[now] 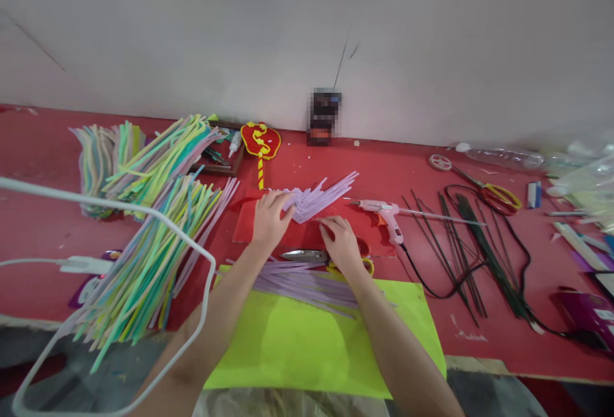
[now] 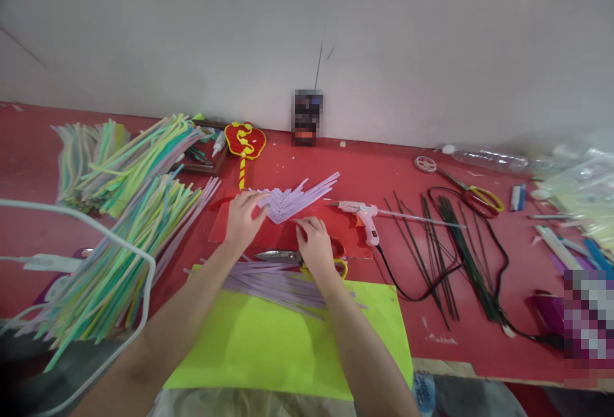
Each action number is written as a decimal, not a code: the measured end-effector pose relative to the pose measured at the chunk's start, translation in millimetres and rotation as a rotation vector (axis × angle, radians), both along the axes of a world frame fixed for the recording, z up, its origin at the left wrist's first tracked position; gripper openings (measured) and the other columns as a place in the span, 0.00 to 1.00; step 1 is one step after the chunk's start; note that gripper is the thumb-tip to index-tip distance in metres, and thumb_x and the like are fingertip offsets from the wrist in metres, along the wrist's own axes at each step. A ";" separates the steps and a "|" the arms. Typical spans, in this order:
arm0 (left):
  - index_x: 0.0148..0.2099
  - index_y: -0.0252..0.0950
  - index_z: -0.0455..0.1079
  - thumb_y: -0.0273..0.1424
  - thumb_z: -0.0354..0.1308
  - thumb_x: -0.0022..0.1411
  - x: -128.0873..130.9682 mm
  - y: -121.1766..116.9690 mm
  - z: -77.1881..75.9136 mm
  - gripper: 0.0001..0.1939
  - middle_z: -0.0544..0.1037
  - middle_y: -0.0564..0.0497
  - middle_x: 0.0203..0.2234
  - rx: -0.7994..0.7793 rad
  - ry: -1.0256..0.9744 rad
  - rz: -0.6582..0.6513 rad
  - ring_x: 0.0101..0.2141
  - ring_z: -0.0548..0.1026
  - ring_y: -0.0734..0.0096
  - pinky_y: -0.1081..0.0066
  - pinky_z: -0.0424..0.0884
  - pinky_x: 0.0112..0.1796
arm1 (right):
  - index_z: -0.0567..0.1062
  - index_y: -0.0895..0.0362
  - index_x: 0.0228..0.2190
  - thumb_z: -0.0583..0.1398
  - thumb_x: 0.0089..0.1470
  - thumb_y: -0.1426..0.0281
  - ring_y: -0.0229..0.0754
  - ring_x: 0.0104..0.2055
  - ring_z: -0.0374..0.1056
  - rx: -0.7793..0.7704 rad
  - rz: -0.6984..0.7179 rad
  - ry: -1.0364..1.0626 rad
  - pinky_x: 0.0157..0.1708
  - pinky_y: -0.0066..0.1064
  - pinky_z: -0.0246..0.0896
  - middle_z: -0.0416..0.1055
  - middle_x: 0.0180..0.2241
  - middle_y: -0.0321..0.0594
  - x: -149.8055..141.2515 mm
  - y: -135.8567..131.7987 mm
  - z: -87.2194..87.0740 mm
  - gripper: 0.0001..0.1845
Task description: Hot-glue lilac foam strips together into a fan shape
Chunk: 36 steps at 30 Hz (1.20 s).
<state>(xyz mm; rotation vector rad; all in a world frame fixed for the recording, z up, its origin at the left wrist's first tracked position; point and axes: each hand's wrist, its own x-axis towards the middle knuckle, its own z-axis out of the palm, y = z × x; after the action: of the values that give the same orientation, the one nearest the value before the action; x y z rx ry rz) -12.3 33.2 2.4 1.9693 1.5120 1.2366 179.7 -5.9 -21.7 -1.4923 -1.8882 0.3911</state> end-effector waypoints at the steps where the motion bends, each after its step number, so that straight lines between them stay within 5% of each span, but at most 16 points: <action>1: 0.49 0.43 0.72 0.33 0.56 0.58 3.4 -1.1 -2.5 0.16 0.72 0.45 0.46 -0.020 0.050 -0.034 0.51 0.66 0.55 0.56 0.54 0.57 | 0.76 0.56 0.44 0.53 0.58 0.70 0.48 0.41 0.64 -0.005 -0.004 -0.019 0.45 0.41 0.62 0.70 0.37 0.46 -0.6 0.0 -0.6 0.15; 8: 0.52 0.40 0.69 0.33 0.56 0.60 6.5 -1.3 -15.0 0.17 0.67 0.44 0.55 -0.054 0.301 -0.145 0.60 0.57 0.54 0.50 0.41 0.61 | 0.76 0.54 0.44 0.54 0.57 0.70 0.47 0.40 0.62 -0.008 0.023 -0.106 0.45 0.40 0.62 0.67 0.38 0.45 -5.8 -0.4 1.2 0.15; 12: 0.52 0.40 0.68 0.32 0.56 0.60 1.5 -0.1 -17.1 0.17 0.70 0.46 0.52 -0.024 0.451 -0.108 0.58 0.61 0.58 0.49 0.42 0.61 | 0.77 0.52 0.42 0.55 0.57 0.70 0.46 0.40 0.62 -0.013 0.031 -0.086 0.45 0.39 0.61 0.67 0.37 0.44 -3.7 0.6 -0.7 0.14; 20: 0.51 0.40 0.68 0.29 0.57 0.59 0.0 2.2 -22.6 0.17 0.71 0.46 0.50 -0.001 0.433 -0.095 0.56 0.64 0.57 0.46 0.44 0.60 | 0.75 0.53 0.44 0.55 0.57 0.70 0.46 0.40 0.63 0.002 0.042 -0.108 0.45 0.40 0.61 0.68 0.37 0.44 -5.4 0.0 0.4 0.14; 29: 0.45 0.36 0.71 0.22 0.56 0.58 0.9 1.8 -9.7 0.13 0.74 0.46 0.40 0.112 0.084 -0.081 0.43 0.72 0.66 0.65 0.69 0.47 | 0.73 0.55 0.29 0.60 0.54 0.66 0.44 0.38 0.65 0.008 0.028 0.156 0.43 0.37 0.61 0.69 0.32 0.40 1.6 2.7 3.1 0.06; 32: 0.41 0.36 0.73 0.23 0.57 0.57 1.4 0.5 -9.4 0.09 0.77 0.49 0.34 0.059 -0.021 -0.079 0.35 0.75 0.70 0.70 0.71 0.41 | 0.72 0.55 0.25 0.62 0.52 0.63 0.41 0.36 0.65 -0.021 0.167 0.225 0.40 0.34 0.61 0.68 0.30 0.38 3.3 -2.6 13.3 0.09; 36: 0.35 0.36 0.73 0.26 0.58 0.57 1.0 -1.1 -10.1 0.04 0.79 0.50 0.30 -0.016 -0.081 -0.068 0.32 0.75 0.71 0.72 0.70 0.36 | 0.76 0.55 0.27 0.63 0.51 0.63 0.39 0.38 0.64 -0.107 0.542 0.093 0.41 0.32 0.60 0.69 0.32 0.38 -6.5 -15.2 27.9 0.08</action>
<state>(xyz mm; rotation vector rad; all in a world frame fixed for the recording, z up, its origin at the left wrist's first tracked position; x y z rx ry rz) -11.4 32.1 -7.8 1.9202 1.3997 1.2568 173.2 -21.1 6.2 -0.9823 -2.2065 0.8037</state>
